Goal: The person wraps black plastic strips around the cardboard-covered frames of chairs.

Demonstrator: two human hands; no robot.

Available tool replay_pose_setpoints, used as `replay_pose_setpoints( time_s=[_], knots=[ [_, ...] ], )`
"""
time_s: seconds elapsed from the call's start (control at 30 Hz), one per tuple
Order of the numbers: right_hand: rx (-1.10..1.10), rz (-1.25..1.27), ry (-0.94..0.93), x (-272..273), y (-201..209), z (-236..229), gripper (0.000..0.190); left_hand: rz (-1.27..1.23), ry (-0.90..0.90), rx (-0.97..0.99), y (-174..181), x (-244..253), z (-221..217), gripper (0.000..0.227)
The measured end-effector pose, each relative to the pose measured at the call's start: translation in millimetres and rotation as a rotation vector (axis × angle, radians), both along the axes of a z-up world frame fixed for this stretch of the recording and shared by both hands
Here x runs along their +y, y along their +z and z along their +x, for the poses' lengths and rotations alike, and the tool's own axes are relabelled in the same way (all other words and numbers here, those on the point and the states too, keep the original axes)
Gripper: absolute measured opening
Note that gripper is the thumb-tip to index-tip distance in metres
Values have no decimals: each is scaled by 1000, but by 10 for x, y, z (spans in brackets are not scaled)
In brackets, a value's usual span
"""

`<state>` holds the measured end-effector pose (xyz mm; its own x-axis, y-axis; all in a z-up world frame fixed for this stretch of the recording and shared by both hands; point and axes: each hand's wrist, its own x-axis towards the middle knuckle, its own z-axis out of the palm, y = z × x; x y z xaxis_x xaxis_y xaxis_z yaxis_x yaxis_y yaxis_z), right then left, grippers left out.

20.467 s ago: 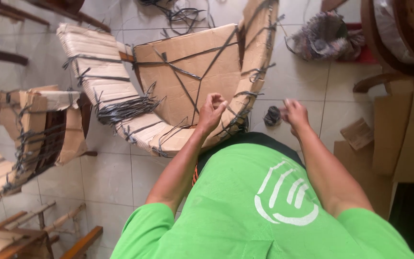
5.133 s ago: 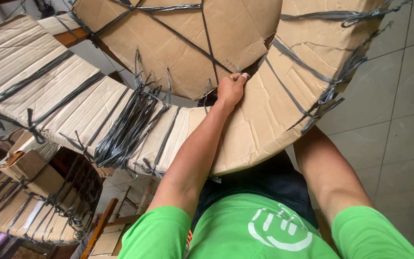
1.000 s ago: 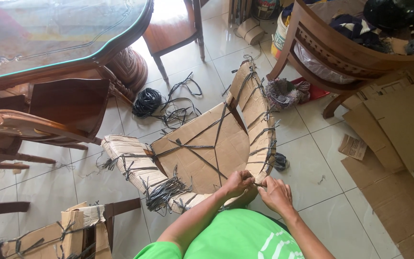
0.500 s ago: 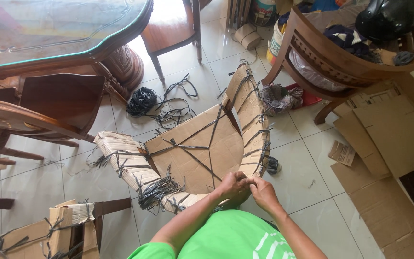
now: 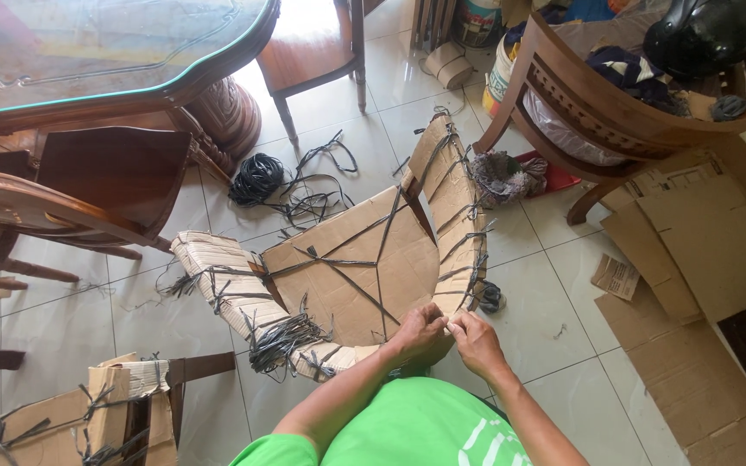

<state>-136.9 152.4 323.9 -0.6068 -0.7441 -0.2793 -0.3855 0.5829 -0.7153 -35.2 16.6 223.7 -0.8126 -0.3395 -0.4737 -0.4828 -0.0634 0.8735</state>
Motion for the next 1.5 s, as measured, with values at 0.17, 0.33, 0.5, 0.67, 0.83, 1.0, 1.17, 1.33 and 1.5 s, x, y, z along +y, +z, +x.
replay_pose_setpoints(
  time_s=[0.17, 0.33, 0.5, 0.67, 0.83, 1.0, 1.17, 1.33, 1.5],
  knots=[
    [-60, -7, -110, 30, -144, 102, 15, -27, -4, -31, -17, 40, -40, 23],
    [-128, 200, -146, 51, -165, 132, 20, -38, -17, -51, 39, 6, -74, 27],
    [385, 73, 33, 53, -206, 260, 20, -46, 39, -133, 411, -3, -48, 22],
    [579, 15, 123, 25, -194, 284, 12, 34, 38, -157, 210, -82, -108, 21],
    [689, -30, 194, -23, -190, 263, 3, 182, 17, -219, 104, -211, -153, 25],
    [217, 353, 147, -101, -103, 152, 25, -185, 45, -399, -348, -248, -233, 36],
    [-372, 93, -152, 15, -479, 8, 18, -135, 151, -91, -245, -256, 180, 26],
    [-721, 37, -463, -115, -168, 45, 8, -21, 187, -134, -552, -213, 459, 25],
    [-763, -78, -580, 22, -324, 105, 7, 34, 273, -103, -201, -169, 767, 31]
  ],
)
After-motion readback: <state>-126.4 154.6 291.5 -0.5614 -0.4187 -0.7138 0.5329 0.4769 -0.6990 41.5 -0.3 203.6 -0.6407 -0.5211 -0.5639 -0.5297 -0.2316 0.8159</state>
